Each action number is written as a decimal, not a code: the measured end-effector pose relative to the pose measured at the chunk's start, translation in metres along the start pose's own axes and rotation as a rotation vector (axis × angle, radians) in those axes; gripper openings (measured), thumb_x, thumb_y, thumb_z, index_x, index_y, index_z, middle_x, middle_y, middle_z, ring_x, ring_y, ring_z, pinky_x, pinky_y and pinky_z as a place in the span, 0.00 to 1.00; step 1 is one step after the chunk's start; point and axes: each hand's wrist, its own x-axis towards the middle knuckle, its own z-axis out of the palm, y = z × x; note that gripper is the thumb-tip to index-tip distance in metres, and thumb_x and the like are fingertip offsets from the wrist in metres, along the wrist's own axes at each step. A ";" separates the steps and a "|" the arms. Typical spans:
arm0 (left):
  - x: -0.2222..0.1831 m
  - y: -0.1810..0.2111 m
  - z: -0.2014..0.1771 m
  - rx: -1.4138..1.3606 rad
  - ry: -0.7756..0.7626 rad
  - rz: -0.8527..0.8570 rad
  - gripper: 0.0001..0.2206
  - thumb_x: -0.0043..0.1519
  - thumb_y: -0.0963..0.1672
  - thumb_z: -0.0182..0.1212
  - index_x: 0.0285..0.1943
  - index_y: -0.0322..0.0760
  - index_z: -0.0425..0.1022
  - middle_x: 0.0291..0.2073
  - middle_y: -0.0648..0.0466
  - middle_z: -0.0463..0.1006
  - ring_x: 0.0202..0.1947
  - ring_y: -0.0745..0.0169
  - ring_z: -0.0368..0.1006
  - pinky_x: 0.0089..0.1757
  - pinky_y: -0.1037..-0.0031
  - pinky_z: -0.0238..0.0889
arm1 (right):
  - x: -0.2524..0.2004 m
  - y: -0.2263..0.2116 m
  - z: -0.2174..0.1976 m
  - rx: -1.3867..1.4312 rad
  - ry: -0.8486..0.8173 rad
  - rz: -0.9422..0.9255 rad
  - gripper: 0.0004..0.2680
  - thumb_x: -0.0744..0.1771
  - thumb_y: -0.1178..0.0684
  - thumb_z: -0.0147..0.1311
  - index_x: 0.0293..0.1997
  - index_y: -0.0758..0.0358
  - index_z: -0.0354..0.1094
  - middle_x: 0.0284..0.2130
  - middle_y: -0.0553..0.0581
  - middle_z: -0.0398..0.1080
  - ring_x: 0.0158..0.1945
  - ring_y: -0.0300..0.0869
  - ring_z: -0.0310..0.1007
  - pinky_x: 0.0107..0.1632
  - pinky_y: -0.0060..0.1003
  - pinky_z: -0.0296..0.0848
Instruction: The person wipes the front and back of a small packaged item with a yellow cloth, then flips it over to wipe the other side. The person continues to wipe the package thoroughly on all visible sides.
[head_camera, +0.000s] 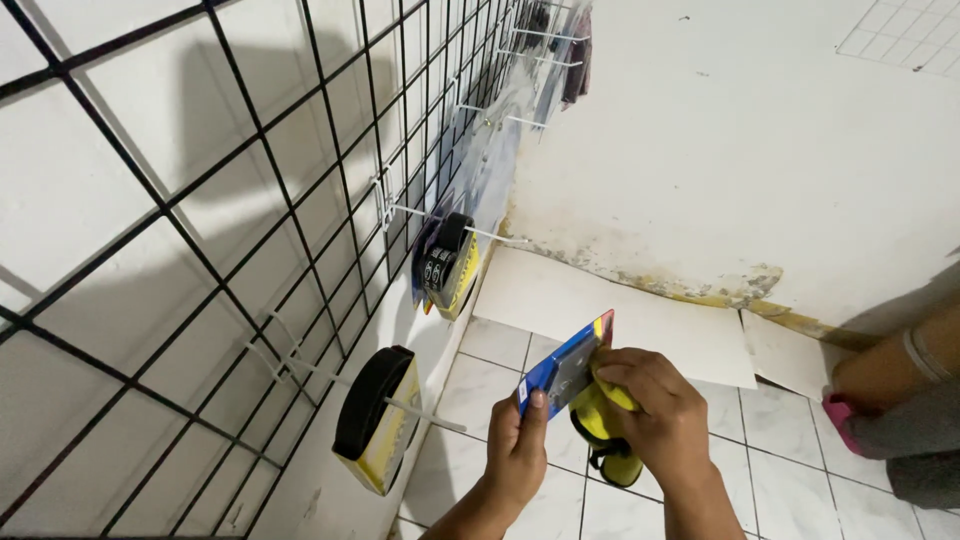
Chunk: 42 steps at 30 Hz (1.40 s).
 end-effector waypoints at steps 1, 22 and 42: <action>0.001 0.000 -0.001 -0.007 -0.009 -0.014 0.16 0.72 0.46 0.43 0.36 0.31 0.72 0.21 0.58 0.67 0.22 0.71 0.55 0.27 0.72 0.50 | 0.000 -0.003 -0.001 0.013 -0.026 -0.028 0.11 0.53 0.66 0.66 0.33 0.64 0.76 0.40 0.54 0.80 0.44 0.41 0.80 0.45 0.31 0.77; 0.000 0.002 -0.001 -0.041 -0.016 -0.015 0.16 0.72 0.45 0.43 0.34 0.33 0.69 0.22 0.59 0.65 0.24 0.71 0.55 0.28 0.72 0.51 | -0.010 0.004 0.005 0.136 -0.038 -0.066 0.14 0.52 0.71 0.59 0.33 0.63 0.71 0.41 0.56 0.77 0.49 0.46 0.79 0.48 0.34 0.78; -0.006 -0.001 0.001 -0.067 -0.026 0.025 0.16 0.74 0.46 0.42 0.33 0.38 0.64 0.20 0.61 0.61 0.21 0.72 0.51 0.26 0.73 0.46 | -0.020 -0.010 0.007 0.133 -0.025 -0.125 0.11 0.52 0.69 0.61 0.29 0.62 0.71 0.40 0.55 0.78 0.48 0.46 0.78 0.52 0.37 0.78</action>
